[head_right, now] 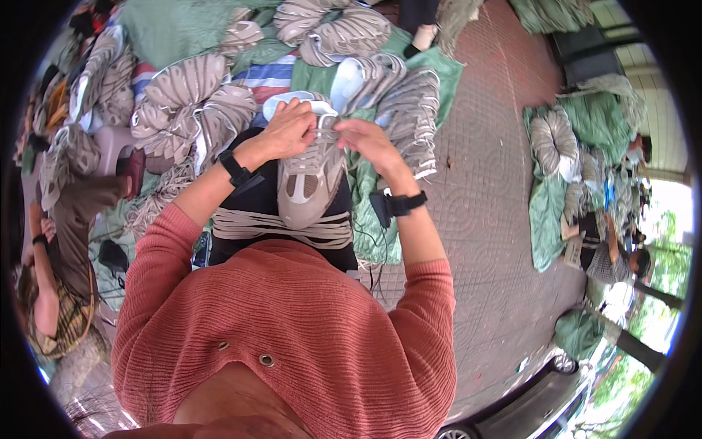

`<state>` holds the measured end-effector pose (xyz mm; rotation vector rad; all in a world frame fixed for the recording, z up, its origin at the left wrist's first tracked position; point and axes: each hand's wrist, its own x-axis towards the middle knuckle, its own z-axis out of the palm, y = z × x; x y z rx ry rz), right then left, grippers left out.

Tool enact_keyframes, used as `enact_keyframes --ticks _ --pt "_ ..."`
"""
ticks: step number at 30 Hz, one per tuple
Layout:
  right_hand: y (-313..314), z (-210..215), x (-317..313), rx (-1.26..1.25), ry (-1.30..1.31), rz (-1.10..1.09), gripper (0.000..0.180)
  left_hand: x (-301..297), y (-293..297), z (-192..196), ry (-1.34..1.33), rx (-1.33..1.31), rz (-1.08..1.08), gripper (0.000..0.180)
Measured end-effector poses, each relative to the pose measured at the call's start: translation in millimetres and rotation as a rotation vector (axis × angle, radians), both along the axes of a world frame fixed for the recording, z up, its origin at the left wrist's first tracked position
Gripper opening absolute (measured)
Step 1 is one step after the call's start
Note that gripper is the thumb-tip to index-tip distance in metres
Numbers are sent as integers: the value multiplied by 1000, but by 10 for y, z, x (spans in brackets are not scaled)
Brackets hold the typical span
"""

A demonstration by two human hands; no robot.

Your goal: Lacing a new shoe as part of a manufacturing process.

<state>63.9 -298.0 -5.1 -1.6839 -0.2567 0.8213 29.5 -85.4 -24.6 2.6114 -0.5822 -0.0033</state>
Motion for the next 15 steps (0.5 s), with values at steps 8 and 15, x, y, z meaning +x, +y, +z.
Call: enact_keyframes --ticks 8,15 --pt "126 -31 -88 -383 -853 48 26 -172 583 139 266 -1057 231 19" --pt "200 -158 -155 -352 -1096 -74 9 -846 2269 -186 817 -633 917 48"
